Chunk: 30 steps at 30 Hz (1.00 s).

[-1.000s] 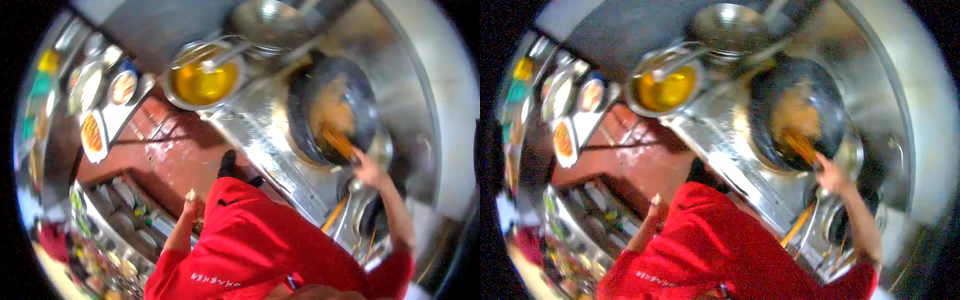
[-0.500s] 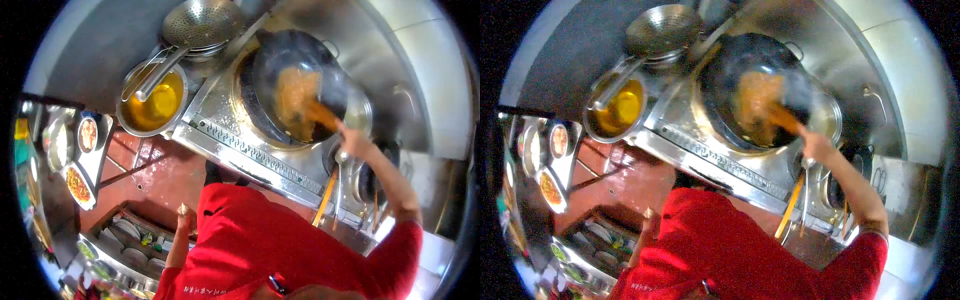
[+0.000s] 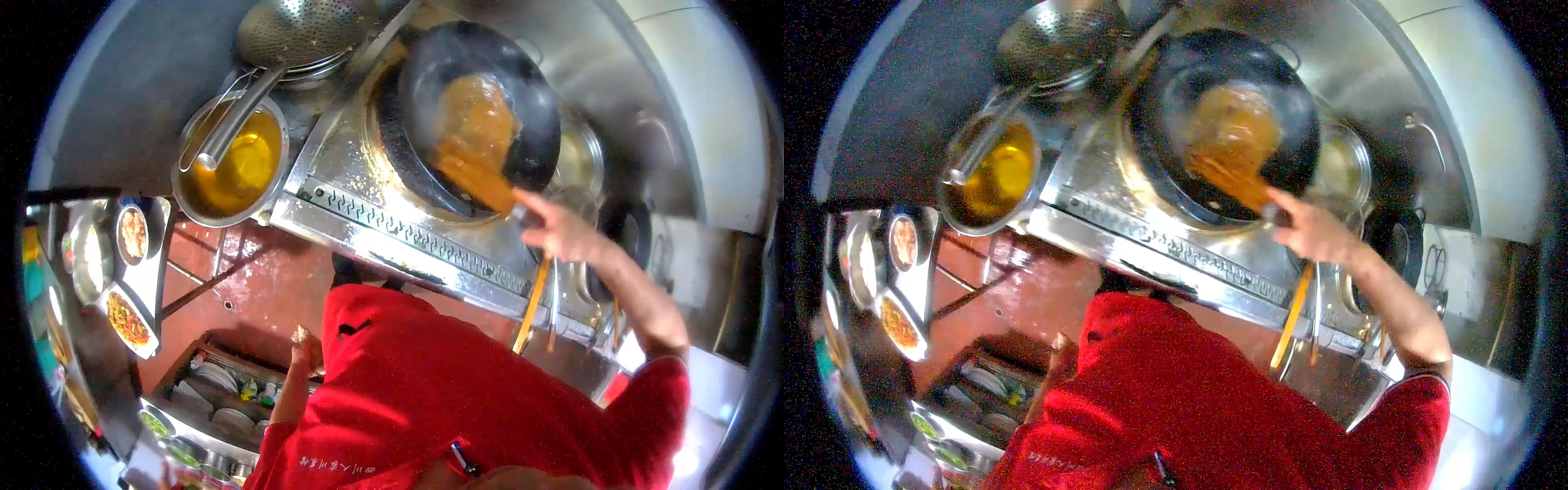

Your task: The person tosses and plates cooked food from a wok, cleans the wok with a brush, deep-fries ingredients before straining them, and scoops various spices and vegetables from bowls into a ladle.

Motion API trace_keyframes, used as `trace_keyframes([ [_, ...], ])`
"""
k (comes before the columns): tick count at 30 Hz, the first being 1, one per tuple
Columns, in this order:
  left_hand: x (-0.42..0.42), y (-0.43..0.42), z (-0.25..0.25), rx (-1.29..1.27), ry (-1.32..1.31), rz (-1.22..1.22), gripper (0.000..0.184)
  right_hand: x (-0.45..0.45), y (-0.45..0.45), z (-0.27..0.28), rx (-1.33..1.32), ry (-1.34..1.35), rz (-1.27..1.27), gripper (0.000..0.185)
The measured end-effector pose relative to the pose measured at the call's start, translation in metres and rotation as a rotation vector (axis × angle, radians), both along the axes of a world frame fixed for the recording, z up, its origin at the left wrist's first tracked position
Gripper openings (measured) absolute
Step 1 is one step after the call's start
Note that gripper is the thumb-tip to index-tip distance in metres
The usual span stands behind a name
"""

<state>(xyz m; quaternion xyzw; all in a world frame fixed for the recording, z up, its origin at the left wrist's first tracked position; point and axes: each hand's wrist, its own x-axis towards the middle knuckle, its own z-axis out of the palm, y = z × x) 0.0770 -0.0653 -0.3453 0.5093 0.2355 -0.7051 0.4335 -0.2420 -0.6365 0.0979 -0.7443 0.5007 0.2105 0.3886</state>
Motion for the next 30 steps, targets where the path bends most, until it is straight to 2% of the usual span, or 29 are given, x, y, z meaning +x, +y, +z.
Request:
trace_keyframes([
  [1,0.001,-0.002,0.003,-0.124,0.107,0.046,0.020,-0.001,0.013,0.000,0.036,-0.075,-0.029,0.076],
  [3,0.002,-0.012,0.004,-0.193,0.086,0.054,0.019,0.004,0.023,0.014,0.079,-0.019,0.004,0.077],
  [4,-0.003,-0.015,0.003,-0.138,-0.039,0.018,0.018,-0.003,0.018,0.026,0.193,0.152,-0.061,0.077],
  [5,-0.010,-0.019,0.001,-0.081,-0.165,-0.010,0.018,-0.029,0.007,0.019,0.156,0.119,0.020,0.076],
  [8,-0.015,-0.024,0.001,0.103,-0.550,-0.110,0.016,-0.093,-0.065,-0.054,-0.378,0.250,0.448,0.076],
  [10,-0.001,-0.028,0.008,0.153,-0.407,-0.188,0.019,-0.028,-0.111,-0.067,-0.321,0.297,0.178,0.075],
  [11,0.005,-0.031,0.011,0.176,-0.333,-0.225,0.020,0.003,-0.128,-0.080,-0.401,0.266,0.137,0.076],
  [12,0.008,-0.020,-0.004,0.182,-0.306,-0.172,0.023,0.027,-0.132,-0.091,-0.477,0.237,0.095,0.076],
  [13,0.012,0.005,-0.042,0.184,-0.281,-0.122,0.026,0.044,-0.120,-0.091,-0.457,0.211,0.113,0.077],
  [14,0.015,0.024,-0.057,0.191,-0.250,-0.085,0.029,0.049,-0.099,-0.085,-0.428,0.194,0.122,0.078],
  [15,0.018,0.029,-0.055,0.240,-0.298,-0.101,0.031,0.044,-0.078,-0.076,-0.329,0.133,0.117,0.079],
  [16,0.021,0.021,-0.058,0.277,-0.351,-0.108,0.034,0.043,-0.059,-0.060,-0.202,0.219,0.153,0.081],
  [17,0.018,0.016,-0.055,0.323,-0.400,-0.111,0.037,0.026,-0.045,-0.053,-0.194,0.231,0.235,0.081],
  [18,0.012,0.008,-0.040,0.308,-0.385,-0.087,0.040,0.000,-0.045,-0.046,-0.179,0.244,0.318,0.082],
  [20,0.005,-0.025,0.021,0.280,-0.365,-0.031,0.044,-0.066,-0.082,-0.068,-0.320,0.101,0.407,0.084],
  [22,0.005,0.002,-0.019,0.248,-0.318,-0.022,0.048,-0.046,-0.129,-0.075,-0.361,0.213,0.281,0.082],
  [24,0.003,-0.020,0.017,0.281,-0.478,-0.103,0.048,0.016,-0.146,-0.069,-0.452,0.283,0.189,0.080],
  [25,0.010,-0.013,-0.005,0.389,-0.533,-0.380,0.045,0.027,-0.136,-0.080,-0.471,0.291,0.210,0.079],
  [26,0.012,-0.008,-0.019,0.350,-0.476,-0.307,0.044,0.032,-0.122,-0.089,-0.488,0.300,0.226,0.078],
  [28,0.016,0.003,-0.035,0.272,-0.358,-0.164,0.042,0.029,-0.085,-0.078,-0.334,0.178,0.197,0.081],
  [30,0.030,0.014,-0.062,-0.014,-0.209,-0.002,0.041,0.017,-0.056,-0.043,-0.191,0.303,0.319,0.081],
])
